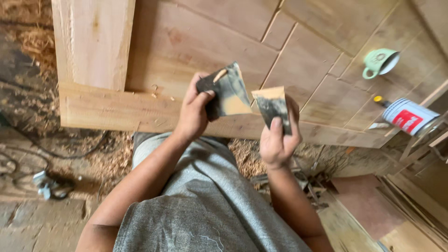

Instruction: The person applies wood filler into the grooves of a wooden panel using a putty knife and a scraper. They repeatedly scoop filler and press it into the grooves, then scrape off excess material. The person works along the edges and inner sections of the panel, occasionally cleaning the tools.

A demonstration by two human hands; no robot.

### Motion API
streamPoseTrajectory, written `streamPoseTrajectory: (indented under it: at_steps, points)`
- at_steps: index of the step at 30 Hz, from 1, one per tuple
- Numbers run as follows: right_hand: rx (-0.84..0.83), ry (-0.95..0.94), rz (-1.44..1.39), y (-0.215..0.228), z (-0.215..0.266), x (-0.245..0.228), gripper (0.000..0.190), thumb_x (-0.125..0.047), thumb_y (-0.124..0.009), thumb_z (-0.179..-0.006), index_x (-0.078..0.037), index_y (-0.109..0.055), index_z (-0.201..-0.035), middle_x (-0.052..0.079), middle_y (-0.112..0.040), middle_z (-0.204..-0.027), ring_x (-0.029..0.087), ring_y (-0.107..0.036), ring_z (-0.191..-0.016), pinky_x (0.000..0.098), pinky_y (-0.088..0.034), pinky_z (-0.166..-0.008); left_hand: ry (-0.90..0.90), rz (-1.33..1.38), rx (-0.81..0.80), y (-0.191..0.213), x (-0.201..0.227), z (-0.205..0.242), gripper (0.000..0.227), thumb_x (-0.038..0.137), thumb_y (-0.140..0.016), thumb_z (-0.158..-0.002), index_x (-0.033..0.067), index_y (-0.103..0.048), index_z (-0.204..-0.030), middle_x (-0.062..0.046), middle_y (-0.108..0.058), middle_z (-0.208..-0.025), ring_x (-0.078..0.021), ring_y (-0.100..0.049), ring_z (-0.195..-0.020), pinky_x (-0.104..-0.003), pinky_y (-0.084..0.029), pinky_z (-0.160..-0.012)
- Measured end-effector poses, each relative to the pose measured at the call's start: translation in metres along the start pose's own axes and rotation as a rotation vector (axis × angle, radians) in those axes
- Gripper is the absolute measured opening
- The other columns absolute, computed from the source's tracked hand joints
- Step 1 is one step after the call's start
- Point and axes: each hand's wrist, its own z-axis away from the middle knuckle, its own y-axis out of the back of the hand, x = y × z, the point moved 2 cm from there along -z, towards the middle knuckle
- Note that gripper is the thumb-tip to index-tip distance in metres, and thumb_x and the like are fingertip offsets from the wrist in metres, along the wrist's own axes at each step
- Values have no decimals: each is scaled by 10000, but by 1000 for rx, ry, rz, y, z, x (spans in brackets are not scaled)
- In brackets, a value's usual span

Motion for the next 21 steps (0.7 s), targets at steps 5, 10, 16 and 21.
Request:
streamPoseTrajectory:
  at_steps: [5,10,16,21]
  points:
    - [94,256,251,10,17,-9,374,-89,-499,-1088,105,-557,-1402,189,-540,-1456,267,-550,-1338,380,-487,-1159,88,80,-97,-51,-3,2,207,64,-469,-948,123,-473,-1147,-30,-512,-805,-120,-469,-525,-286,-369,-410]
    - [219,320,432,33,27,-22,351,-90,-512,-1081,105,-581,-1364,209,-580,-1381,293,-603,-1308,385,-536,-1094,71,41,-140,-75,-12,1,192,54,-464,-945,111,-476,-1128,-32,-503,-780,-122,-453,-501,-285,-362,-400]
    - [213,320,631,63,37,-27,341,-81,-504,-1072,92,-605,-1349,221,-610,-1347,324,-601,-1297,418,-512,-1135,92,36,-223,-113,-27,1,168,68,-463,-949,114,-490,-1108,-35,-511,-775,-124,-465,-506,-283,-366,-406]
    - [206,245,641,98,58,9,330,-30,-479,-1058,86,-597,-1343,218,-601,-1335,304,-627,-1242,380,-541,-1084,131,21,-199,-130,-48,2,182,66,-467,-937,124,-508,-1104,-30,-518,-778,-115,-462,-500,-265,-360,-390]
